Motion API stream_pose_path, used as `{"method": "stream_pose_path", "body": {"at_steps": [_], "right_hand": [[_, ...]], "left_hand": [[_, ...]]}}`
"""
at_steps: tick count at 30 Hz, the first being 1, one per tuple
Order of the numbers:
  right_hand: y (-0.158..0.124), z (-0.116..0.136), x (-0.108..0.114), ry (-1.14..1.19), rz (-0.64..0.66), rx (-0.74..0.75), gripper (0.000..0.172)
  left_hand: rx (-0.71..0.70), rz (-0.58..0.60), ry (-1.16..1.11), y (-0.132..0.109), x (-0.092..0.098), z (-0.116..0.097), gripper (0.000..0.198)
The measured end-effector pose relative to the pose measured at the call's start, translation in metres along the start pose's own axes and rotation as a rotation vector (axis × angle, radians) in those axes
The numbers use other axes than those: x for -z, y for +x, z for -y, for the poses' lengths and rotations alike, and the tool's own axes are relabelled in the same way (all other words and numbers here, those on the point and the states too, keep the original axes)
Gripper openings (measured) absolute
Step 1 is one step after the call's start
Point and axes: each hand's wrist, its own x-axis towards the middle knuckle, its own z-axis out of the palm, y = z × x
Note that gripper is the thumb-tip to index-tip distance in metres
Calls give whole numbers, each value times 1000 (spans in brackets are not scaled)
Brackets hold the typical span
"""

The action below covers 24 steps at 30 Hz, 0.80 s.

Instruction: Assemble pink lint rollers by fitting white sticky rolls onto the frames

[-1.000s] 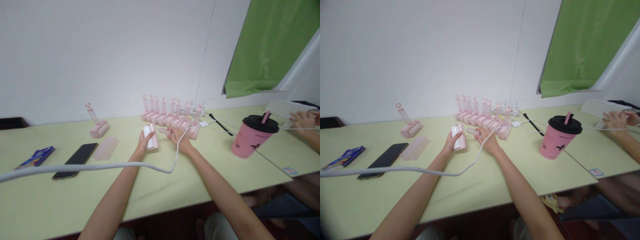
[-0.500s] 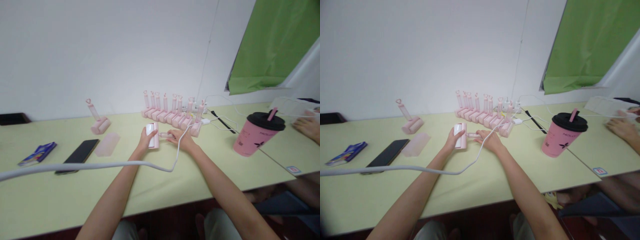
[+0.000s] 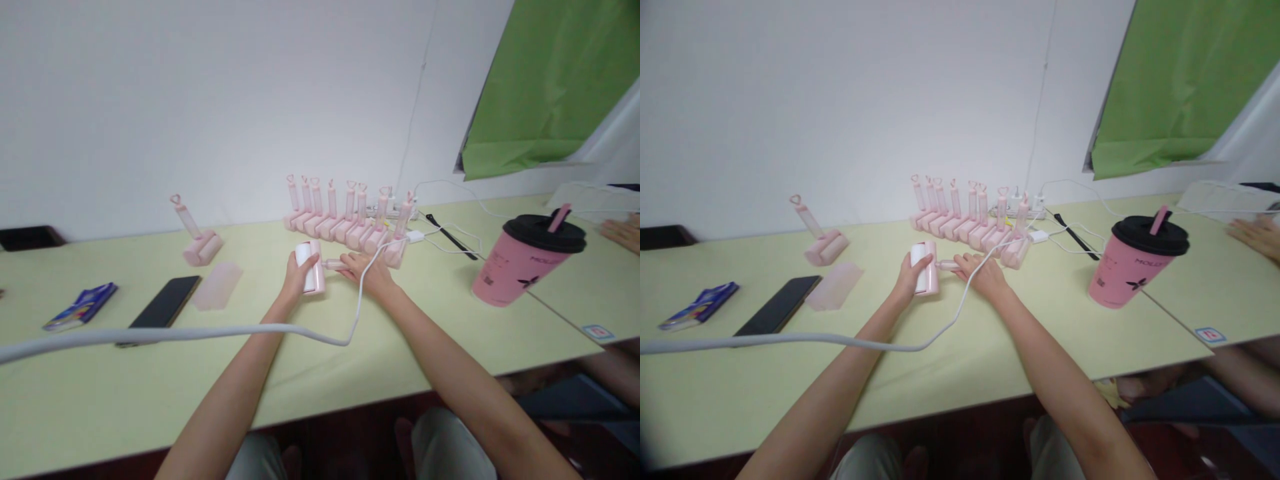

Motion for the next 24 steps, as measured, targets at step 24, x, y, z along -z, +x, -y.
{"method": "stream_pose_path", "body": {"at_steps": [24], "right_hand": [[-2,-12,-3,192,148,9,44]], "left_hand": [[-226,102,321,-6,-1,-6,47]]}}
